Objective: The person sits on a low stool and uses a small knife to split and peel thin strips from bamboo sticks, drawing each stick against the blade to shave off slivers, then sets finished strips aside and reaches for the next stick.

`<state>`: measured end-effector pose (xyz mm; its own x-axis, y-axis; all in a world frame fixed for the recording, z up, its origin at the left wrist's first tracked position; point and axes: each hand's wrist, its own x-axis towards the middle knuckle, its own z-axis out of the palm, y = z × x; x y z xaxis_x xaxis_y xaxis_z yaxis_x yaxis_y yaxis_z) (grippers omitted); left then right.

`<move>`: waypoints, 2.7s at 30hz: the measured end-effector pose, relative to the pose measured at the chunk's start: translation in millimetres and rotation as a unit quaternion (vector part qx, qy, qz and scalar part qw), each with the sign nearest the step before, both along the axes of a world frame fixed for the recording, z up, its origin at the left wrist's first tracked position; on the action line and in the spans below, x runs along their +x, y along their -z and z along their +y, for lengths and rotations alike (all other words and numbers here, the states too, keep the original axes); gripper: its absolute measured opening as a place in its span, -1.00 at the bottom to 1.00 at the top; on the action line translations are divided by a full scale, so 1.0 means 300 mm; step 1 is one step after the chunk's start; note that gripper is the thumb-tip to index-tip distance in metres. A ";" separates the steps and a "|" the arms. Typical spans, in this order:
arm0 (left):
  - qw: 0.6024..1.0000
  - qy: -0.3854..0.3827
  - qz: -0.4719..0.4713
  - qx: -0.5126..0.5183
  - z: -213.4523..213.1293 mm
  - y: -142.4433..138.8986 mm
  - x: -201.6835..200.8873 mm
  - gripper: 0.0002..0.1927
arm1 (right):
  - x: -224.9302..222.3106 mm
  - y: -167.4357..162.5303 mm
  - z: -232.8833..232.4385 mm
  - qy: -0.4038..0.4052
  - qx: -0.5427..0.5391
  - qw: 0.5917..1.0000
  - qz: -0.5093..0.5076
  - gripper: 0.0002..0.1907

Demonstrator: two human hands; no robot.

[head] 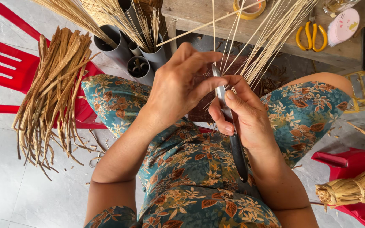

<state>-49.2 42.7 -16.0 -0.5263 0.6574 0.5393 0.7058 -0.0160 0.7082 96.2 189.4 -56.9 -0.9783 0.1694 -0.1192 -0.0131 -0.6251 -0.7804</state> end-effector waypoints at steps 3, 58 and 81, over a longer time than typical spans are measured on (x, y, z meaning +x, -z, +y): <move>0.997 0.043 0.058 0.039 0.039 -0.015 -0.021 -0.85 | -0.007 -0.014 -0.003 -0.024 -0.006 1.000 -0.001 -0.63; 0.795 -0.090 -0.327 0.503 -0.265 0.201 -0.657 -0.72 | 0.835 0.400 0.890 0.437 -0.213 0.872 0.063 -0.62; 0.913 -0.061 -0.279 0.291 0.518 0.364 -0.695 -0.82 | 0.590 0.171 1.197 0.434 -0.007 0.898 0.075 -0.84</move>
